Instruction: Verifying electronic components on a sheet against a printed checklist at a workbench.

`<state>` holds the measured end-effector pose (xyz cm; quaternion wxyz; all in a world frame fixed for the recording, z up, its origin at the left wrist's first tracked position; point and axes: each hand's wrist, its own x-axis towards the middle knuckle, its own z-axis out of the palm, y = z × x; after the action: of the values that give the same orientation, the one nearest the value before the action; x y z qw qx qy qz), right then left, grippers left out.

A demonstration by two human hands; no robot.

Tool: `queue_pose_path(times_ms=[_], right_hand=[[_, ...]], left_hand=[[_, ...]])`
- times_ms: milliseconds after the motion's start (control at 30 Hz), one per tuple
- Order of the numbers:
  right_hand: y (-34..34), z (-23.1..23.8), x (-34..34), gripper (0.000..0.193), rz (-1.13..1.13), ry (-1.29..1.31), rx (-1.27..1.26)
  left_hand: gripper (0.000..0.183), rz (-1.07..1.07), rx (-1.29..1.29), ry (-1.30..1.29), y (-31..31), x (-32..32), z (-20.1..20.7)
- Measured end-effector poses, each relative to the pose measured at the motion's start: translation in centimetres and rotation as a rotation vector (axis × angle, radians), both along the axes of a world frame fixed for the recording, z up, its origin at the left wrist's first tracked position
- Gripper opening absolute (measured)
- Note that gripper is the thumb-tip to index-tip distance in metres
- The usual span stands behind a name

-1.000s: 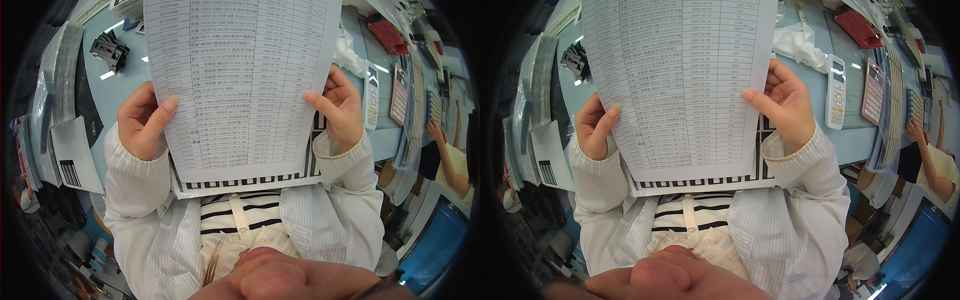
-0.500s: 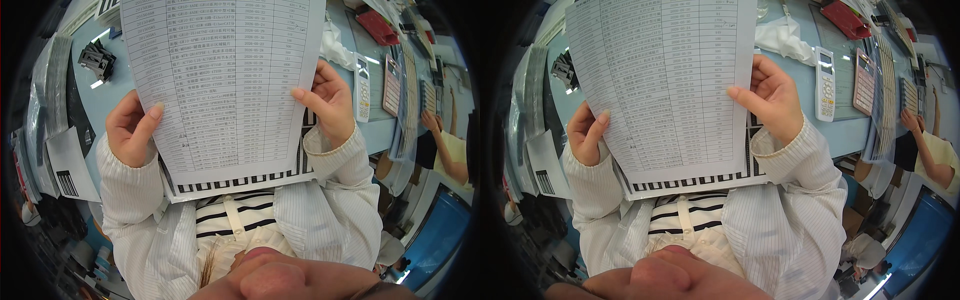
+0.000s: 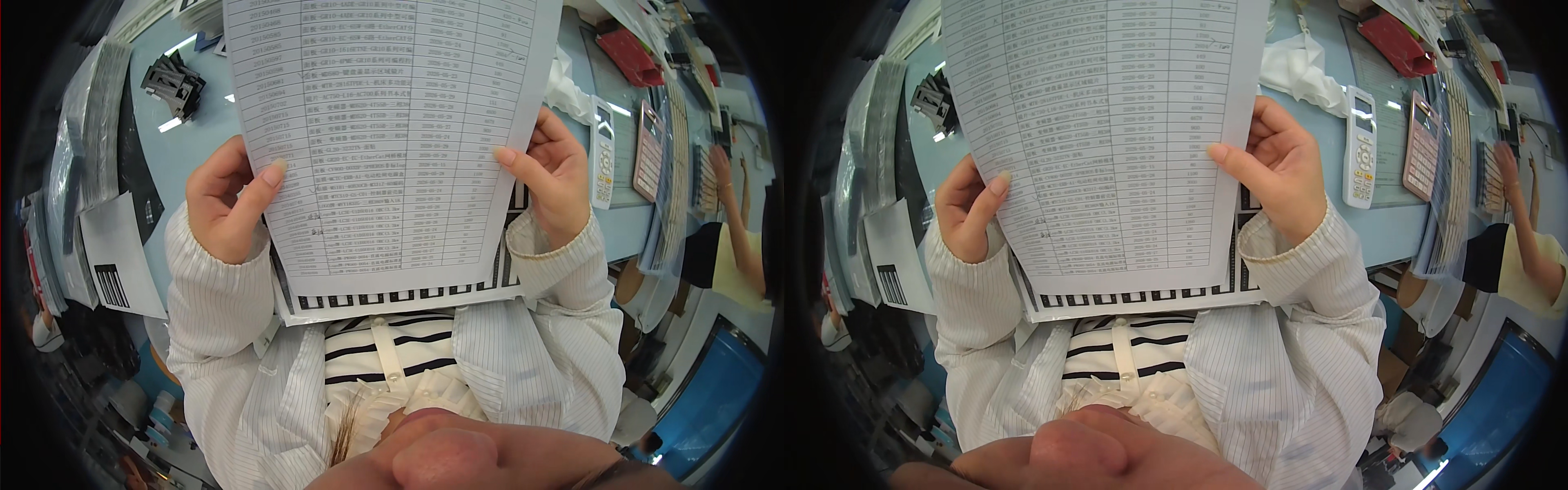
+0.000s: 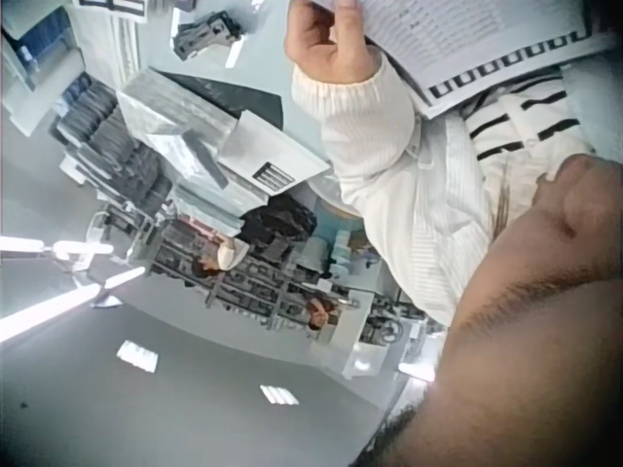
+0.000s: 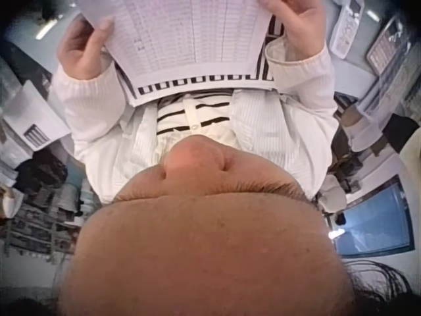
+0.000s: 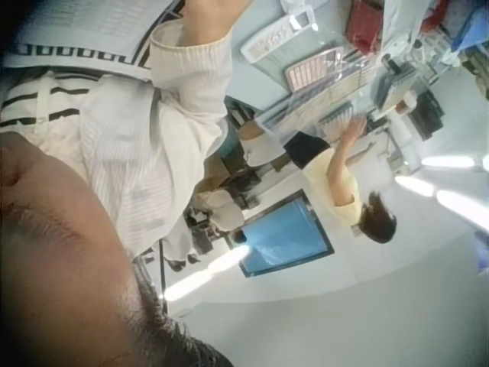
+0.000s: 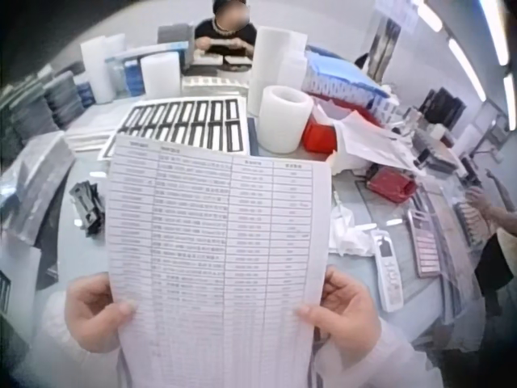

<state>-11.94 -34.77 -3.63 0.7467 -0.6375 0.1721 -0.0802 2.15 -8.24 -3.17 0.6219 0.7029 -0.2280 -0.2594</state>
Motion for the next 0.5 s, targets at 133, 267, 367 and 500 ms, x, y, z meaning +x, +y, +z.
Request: queue_pose_path(times_ms=[133,267,367,500], right_hand=[[0.01,-0.04,-0.01,0.037,-0.009,-0.020,-0.020],[0.07,-0.06,0.00,0.042,-0.029,0.003,0.004],[0.03,-0.03,0.04,0.042,-0.029,-0.001,-0.011],[0.00,0.00,0.05,0.042,-0.039,0.004,-0.010]], left_hand=[[0.022,-0.009,0.009,0.024,-0.14,-0.08,0.35],[0.025,-0.041,-0.075,0.019,0.10,0.16,0.08],[0.028,-0.104,-0.096,0.060,0.50,0.48,-0.09],[0.031,-0.105,-0.084,0.058,0.47,0.50,-0.05]])
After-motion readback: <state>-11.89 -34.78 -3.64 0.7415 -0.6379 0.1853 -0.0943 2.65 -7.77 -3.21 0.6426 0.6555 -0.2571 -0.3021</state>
